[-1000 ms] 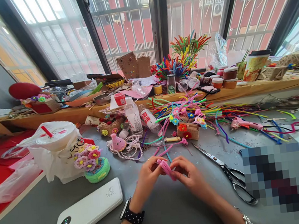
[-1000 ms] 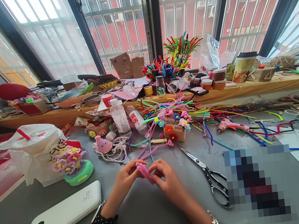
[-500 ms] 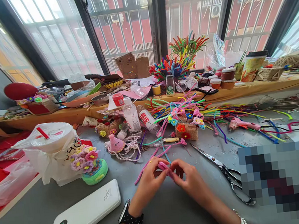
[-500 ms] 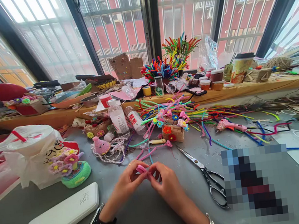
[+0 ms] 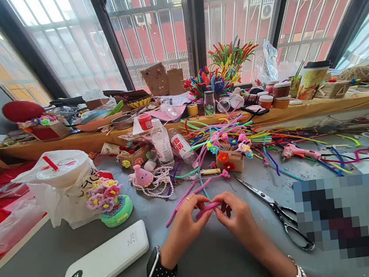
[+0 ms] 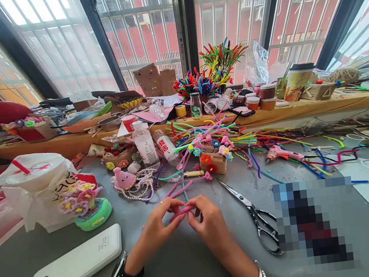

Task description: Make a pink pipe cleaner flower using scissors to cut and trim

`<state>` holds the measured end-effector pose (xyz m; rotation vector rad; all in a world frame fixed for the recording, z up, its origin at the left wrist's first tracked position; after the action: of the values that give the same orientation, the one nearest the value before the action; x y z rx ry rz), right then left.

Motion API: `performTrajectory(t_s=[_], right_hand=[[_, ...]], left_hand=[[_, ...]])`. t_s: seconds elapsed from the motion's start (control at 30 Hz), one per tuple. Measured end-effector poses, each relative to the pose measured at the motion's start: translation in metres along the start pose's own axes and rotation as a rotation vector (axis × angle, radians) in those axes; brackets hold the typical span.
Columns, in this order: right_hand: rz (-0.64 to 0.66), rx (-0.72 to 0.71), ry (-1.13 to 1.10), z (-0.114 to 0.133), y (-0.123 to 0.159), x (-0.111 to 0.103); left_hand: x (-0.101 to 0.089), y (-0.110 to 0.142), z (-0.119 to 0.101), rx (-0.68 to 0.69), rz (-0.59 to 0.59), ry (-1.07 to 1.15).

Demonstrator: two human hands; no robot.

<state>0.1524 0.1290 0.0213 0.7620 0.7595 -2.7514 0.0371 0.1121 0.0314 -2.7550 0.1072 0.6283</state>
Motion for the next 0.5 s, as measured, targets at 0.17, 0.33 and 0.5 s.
performTrajectory(t_s=[0.17, 0.33, 0.5], right_hand=[[0.003, 0.017, -0.086, -0.002, 0.000, 0.002], [0.064, 0.055, -0.200, -0.002, -0.001, 0.005], [-0.018, -0.010, -0.102, 0.002, 0.002, 0.001]], left_hand=[[0.000, 0.000, 0.000, -0.017, -0.007, -0.071], [0.010, 0.000, 0.004, -0.101, 0.109, 0.017], [0.014, 0.000, 0.004, -0.103, 0.192, 0.035]])
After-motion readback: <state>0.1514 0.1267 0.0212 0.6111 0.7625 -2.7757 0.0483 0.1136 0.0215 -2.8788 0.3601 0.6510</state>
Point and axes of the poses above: each hand's wrist, its own y-axis away from the middle knuckle, its own x-axis out of the palm, z = x × y, the point moved 8 cm from there along -y, towards the middle knuckle, and after that the axes turned 8 degrees about y, right-handed, at the moved point
